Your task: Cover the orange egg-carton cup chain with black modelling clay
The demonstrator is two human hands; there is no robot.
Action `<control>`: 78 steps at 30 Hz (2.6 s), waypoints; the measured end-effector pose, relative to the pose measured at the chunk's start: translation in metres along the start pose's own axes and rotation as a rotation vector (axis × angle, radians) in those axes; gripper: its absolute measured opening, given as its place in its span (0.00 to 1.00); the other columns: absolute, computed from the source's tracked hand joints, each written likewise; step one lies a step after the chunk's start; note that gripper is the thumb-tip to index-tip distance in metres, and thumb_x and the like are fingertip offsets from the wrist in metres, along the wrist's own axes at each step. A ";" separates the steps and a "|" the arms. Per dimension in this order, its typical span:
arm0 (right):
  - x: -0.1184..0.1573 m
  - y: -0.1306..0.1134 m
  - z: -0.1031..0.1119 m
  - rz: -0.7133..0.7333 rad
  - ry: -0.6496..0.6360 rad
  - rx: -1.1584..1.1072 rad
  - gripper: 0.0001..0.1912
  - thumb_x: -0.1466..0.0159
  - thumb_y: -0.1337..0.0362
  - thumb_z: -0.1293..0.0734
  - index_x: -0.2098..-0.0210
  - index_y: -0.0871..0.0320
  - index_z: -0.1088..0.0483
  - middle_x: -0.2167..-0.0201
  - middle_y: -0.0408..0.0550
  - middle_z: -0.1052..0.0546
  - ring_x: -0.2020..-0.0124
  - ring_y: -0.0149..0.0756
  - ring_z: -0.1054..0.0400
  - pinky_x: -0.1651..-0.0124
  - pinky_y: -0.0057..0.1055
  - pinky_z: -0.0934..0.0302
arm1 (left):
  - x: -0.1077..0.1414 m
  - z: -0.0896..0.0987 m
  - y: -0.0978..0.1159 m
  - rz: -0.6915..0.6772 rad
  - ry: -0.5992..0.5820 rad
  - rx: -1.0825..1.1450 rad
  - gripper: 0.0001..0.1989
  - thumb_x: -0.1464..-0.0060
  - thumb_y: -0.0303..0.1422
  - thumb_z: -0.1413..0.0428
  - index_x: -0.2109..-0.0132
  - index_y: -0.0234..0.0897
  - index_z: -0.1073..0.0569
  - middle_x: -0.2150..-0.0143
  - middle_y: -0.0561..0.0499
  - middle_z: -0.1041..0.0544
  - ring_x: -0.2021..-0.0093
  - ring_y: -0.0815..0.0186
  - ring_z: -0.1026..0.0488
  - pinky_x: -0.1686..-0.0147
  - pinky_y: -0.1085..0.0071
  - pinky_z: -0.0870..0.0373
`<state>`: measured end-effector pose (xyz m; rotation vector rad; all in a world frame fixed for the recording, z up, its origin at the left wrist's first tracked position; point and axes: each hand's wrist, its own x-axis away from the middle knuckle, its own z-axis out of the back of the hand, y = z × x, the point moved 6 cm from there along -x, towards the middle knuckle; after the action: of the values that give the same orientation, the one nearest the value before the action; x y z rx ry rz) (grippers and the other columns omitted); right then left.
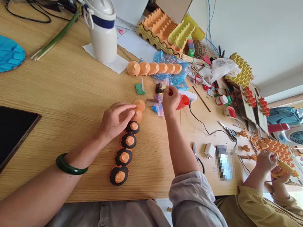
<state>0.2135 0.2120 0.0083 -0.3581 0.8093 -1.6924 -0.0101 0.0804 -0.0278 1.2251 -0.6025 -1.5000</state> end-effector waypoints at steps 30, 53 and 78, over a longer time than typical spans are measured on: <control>0.171 0.012 -0.002 0.479 -0.083 -0.424 0.07 0.22 0.60 0.34 0.48 0.50 0.25 0.59 0.48 0.18 0.60 0.37 0.20 0.54 0.37 0.20 | 0.019 -0.017 0.021 0.253 -0.111 0.286 0.19 0.38 0.51 0.35 0.54 0.41 0.14 0.57 0.47 0.10 0.60 0.57 0.12 0.55 0.65 0.12; 0.172 0.005 0.009 0.592 0.023 -0.460 0.04 0.24 0.67 0.34 0.58 0.53 0.28 0.65 0.41 0.22 0.66 0.29 0.25 0.63 0.28 0.26 | 0.018 -0.013 0.039 -0.089 -0.042 0.184 0.10 0.29 0.38 0.38 0.57 0.38 0.18 0.61 0.50 0.12 0.66 0.67 0.14 0.64 0.78 0.19; 0.159 0.017 0.003 0.441 -0.090 -0.444 0.04 0.24 0.61 0.34 0.53 0.51 0.28 0.55 0.46 0.16 0.60 0.31 0.18 0.66 0.25 0.24 | 0.028 -0.013 0.062 -0.476 0.090 -0.250 0.08 0.34 0.26 0.41 0.63 0.41 0.29 0.71 0.56 0.20 0.74 0.67 0.23 0.71 0.70 0.36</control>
<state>0.1822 0.0592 -0.0289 -0.5116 1.1066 -1.0738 0.0291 0.0383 0.0100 1.2840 -0.0535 -1.8344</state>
